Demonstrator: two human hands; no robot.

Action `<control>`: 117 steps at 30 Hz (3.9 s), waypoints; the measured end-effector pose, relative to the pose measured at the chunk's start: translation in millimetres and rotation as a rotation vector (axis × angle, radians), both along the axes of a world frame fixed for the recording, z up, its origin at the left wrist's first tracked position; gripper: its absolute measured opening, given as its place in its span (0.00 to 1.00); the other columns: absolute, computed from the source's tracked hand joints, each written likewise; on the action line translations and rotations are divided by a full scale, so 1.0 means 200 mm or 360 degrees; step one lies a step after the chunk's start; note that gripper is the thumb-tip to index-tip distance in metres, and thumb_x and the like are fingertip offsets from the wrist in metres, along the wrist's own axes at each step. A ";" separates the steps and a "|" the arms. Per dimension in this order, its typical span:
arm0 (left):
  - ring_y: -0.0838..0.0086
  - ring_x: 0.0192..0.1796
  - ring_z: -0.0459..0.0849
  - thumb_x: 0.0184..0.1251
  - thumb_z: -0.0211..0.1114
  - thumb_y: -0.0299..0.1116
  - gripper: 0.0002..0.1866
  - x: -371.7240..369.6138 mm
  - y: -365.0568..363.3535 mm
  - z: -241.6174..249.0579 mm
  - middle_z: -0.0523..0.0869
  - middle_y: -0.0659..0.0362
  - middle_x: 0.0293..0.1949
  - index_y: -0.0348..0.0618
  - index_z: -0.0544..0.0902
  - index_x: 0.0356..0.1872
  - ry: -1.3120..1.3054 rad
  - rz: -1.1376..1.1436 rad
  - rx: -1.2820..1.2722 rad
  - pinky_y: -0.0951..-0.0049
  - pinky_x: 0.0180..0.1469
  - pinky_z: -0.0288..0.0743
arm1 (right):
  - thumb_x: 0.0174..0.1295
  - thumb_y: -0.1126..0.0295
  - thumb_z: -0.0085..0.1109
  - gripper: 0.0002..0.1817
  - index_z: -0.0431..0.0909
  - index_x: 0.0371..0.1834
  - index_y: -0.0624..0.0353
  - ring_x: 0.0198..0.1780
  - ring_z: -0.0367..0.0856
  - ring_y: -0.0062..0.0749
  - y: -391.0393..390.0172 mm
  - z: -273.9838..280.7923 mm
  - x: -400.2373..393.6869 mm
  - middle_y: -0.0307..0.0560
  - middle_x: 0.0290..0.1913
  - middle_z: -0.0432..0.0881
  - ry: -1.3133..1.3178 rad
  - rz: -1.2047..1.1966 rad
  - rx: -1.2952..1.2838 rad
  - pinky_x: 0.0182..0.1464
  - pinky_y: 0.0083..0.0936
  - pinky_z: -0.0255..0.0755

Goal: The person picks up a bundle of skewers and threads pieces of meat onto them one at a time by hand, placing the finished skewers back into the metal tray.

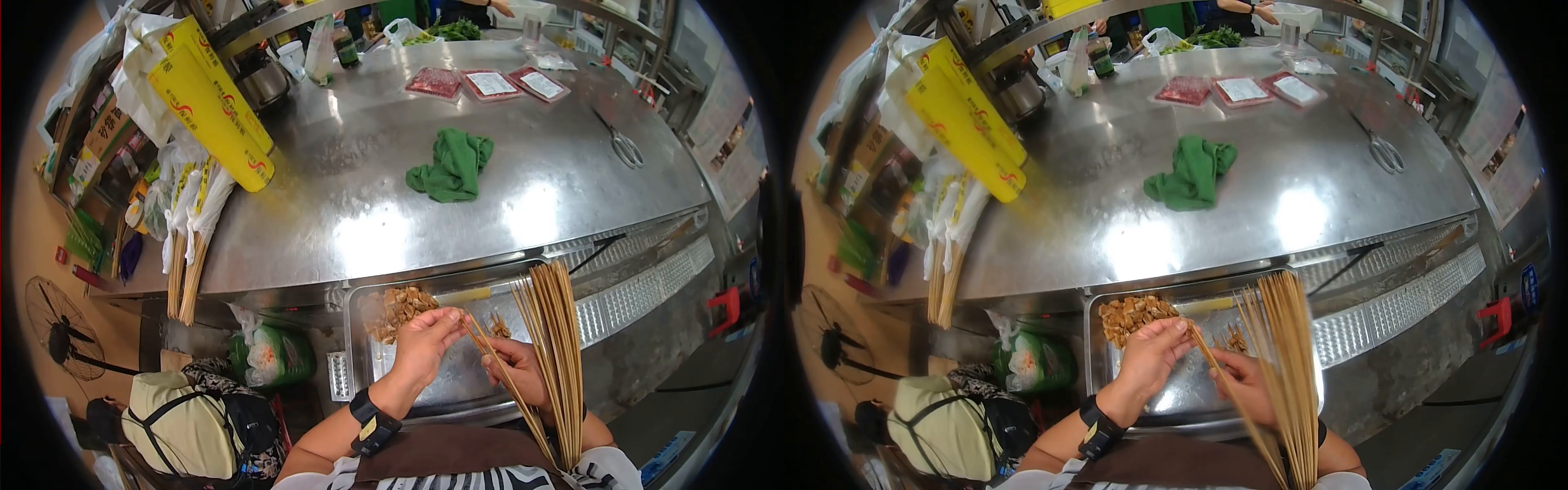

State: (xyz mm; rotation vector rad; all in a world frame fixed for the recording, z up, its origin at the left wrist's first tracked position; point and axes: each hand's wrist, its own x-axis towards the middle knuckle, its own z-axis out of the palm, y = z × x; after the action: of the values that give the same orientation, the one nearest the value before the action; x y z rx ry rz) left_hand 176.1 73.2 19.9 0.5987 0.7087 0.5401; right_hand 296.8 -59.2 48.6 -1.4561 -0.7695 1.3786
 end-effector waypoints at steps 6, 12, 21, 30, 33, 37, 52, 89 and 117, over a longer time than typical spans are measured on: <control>0.69 0.44 0.81 0.65 0.57 0.26 0.07 0.02 -0.05 -0.01 0.82 0.53 0.39 0.33 0.78 0.38 0.0050 0.0050 0.0071 0.68 0.52 0.75 | 0.64 0.67 0.51 0.22 0.66 0.61 0.61 0.20 0.66 0.11 0.00 -0.04 -0.01 0.32 0.19 0.70 -0.0033 -0.0049 0.0069 0.22 0.10 0.56; 0.68 0.43 0.81 0.65 0.57 0.25 0.07 0.04 -0.10 -0.03 0.81 0.53 0.40 0.32 0.78 0.39 0.0083 0.0109 0.0205 0.69 0.50 0.76 | 0.65 0.69 0.50 0.21 0.66 0.61 0.59 0.23 0.67 0.13 -0.01 -0.05 -0.02 0.32 0.20 0.69 0.0033 -0.0129 0.0080 0.27 0.14 0.62; 0.69 0.38 0.83 0.66 0.56 0.27 0.05 0.06 -0.05 0.00 0.82 0.54 0.35 0.37 0.74 0.39 0.0047 0.0150 0.0250 0.71 0.44 0.79 | 0.65 0.69 0.51 0.22 0.66 0.62 0.59 0.24 0.67 0.13 -0.02 -0.07 -0.01 0.32 0.21 0.70 0.0091 -0.0077 0.0111 0.27 0.13 0.62; 0.71 0.36 0.84 0.67 0.55 0.28 0.07 0.06 -0.03 0.00 0.83 0.54 0.34 0.34 0.75 0.41 0.0123 0.0129 0.0283 0.71 0.40 0.80 | 0.65 0.68 0.51 0.23 0.64 0.63 0.59 0.24 0.67 0.13 -0.01 -0.08 -0.01 0.32 0.22 0.69 0.0068 -0.0056 0.0153 0.27 0.12 0.62; 0.71 0.36 0.84 0.67 0.56 0.29 0.08 0.04 -0.03 0.00 0.83 0.54 0.35 0.34 0.78 0.40 0.0122 0.0074 0.0216 0.72 0.40 0.80 | 0.65 0.68 0.51 0.23 0.64 0.63 0.60 0.25 0.67 0.13 -0.01 -0.08 -0.01 0.32 0.22 0.69 0.0085 -0.0064 0.0121 0.28 0.12 0.62; 0.71 0.37 0.83 0.67 0.56 0.31 0.09 0.04 -0.03 0.00 0.83 0.54 0.35 0.35 0.78 0.39 0.0039 -0.0033 0.0075 0.72 0.42 0.78 | 0.65 0.69 0.51 0.23 0.64 0.63 0.60 0.25 0.67 0.13 -0.01 -0.09 -0.01 0.32 0.22 0.69 0.0077 -0.0071 0.0132 0.28 0.12 0.62; 0.68 0.39 0.83 0.66 0.56 0.32 0.09 0.04 -0.08 0.02 0.83 0.50 0.36 0.35 0.78 0.36 0.0083 -0.0010 -0.0022 0.70 0.46 0.76 | 0.63 0.73 0.50 0.16 0.62 0.53 0.58 0.24 0.69 0.18 0.01 -0.02 -0.03 0.36 0.21 0.72 0.0179 -0.0176 0.0190 0.31 0.16 0.63; 0.78 0.29 0.78 0.61 0.54 0.23 0.08 0.00 -0.10 -0.12 0.80 0.59 0.26 0.38 0.80 0.38 0.0227 -0.0393 0.0297 0.83 0.30 0.70 | 0.67 0.66 0.47 0.13 0.70 0.51 0.61 0.30 0.74 0.18 -0.06 0.04 -0.04 0.41 0.36 0.79 0.0372 0.0009 0.0489 0.30 0.13 0.69; 0.73 0.44 0.81 0.68 0.55 0.29 0.17 -0.03 0.00 -0.15 0.81 0.50 0.45 0.32 0.68 0.55 -0.0302 -0.0227 0.0209 0.77 0.49 0.76 | 0.67 0.69 0.46 0.11 0.70 0.49 0.63 0.27 0.75 0.22 0.05 0.02 -0.07 0.45 0.29 0.79 0.0125 -0.0156 0.0245 0.28 0.14 0.68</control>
State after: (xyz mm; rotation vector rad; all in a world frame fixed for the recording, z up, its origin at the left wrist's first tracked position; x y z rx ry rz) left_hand 171.0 74.0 -9.3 0.7044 0.4498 0.5058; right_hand 283.3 -49.3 51.7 -1.2954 -0.7279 1.2662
